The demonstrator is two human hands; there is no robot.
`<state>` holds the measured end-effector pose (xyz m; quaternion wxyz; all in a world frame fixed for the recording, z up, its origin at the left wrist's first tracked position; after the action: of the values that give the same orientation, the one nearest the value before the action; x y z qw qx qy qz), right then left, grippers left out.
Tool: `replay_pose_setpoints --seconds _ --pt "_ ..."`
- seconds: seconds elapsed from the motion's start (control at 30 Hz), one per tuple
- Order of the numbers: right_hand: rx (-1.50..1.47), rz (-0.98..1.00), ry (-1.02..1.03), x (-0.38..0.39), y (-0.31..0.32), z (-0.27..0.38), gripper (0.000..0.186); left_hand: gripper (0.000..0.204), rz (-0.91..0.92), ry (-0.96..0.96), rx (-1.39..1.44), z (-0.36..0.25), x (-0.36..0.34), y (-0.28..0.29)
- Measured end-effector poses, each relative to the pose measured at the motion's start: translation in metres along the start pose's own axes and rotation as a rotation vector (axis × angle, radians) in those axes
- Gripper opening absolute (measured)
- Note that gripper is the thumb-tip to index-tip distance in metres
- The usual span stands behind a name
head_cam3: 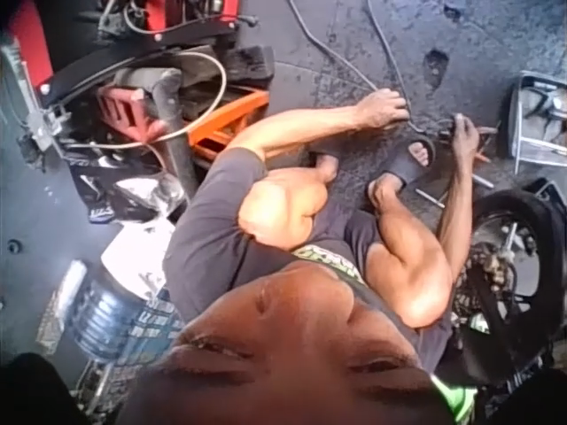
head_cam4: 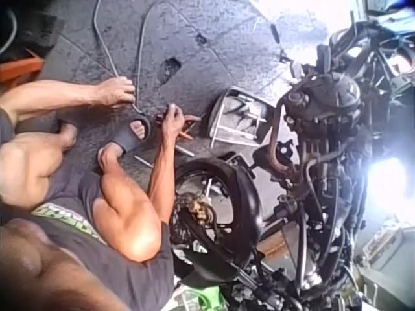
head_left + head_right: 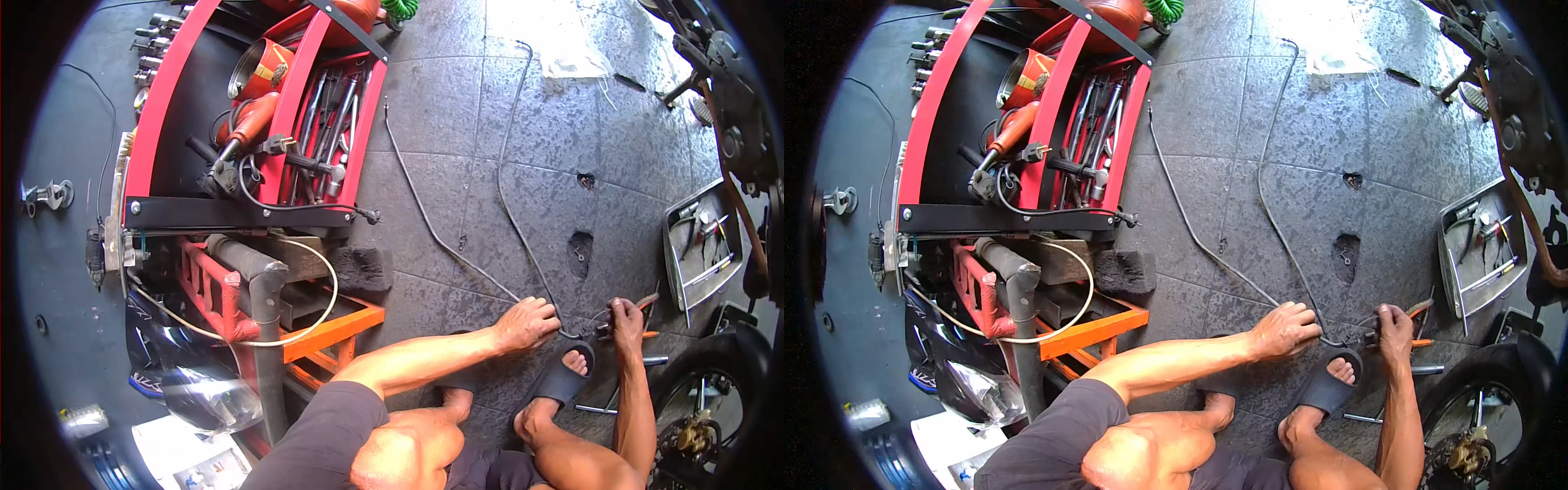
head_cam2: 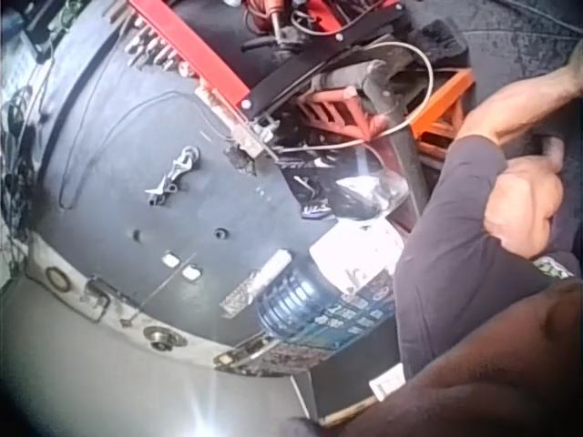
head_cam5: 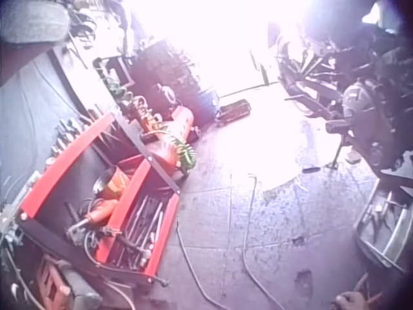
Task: Replacing a motorcycle throttle cable and inspecting or cleaning the carburetor.
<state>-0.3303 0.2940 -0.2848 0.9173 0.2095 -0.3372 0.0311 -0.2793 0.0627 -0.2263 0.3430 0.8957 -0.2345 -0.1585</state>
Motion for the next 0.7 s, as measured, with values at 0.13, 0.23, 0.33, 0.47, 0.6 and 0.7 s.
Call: replay_pose_setpoints --seconds 0.13,0.23,0.33,0.47,0.6,0.7 --pt "0.094 0.156 0.135 0.001 -0.007 0.005 0.032 0.015 0.023 -0.019 0.011 -0.003 -0.001 -0.006" --pt "0.042 -0.033 0.054 -0.002 0.011 -0.003 0.034 0.015 0.013 -0.018 0.019 -0.004 -0.001 -0.005" --pt "0.143 0.124 -0.018 -0.003 -0.004 -0.009 0.033 0.014 0.013 -0.023 0.030 -0.003 0.000 -0.003" --pt "-0.095 0.065 -0.128 0.001 0.003 -0.015 0.031 0.014 -0.001 -0.026 0.044 -0.003 -0.001 -0.002" --pt "-0.210 0.064 -0.161 0.009 0.009 -0.019 0.030 0.015 -0.034 0.024 0.060 0.002 -0.005 -0.003" --pt "-0.260 0.150 -0.154 0.007 0.002 -0.019 0.029 0.016 0.061 0.041 0.085 0.003 -0.005 -0.010"
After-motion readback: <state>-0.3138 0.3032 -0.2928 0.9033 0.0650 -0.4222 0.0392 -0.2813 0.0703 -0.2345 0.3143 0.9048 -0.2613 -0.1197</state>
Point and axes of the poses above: each hand's wrist, its own x-axis away from the middle knuckle, its own y-axis out of the back of the hand, z = x × y, the point moved 8 cm from there along -x, towards the middle knuckle
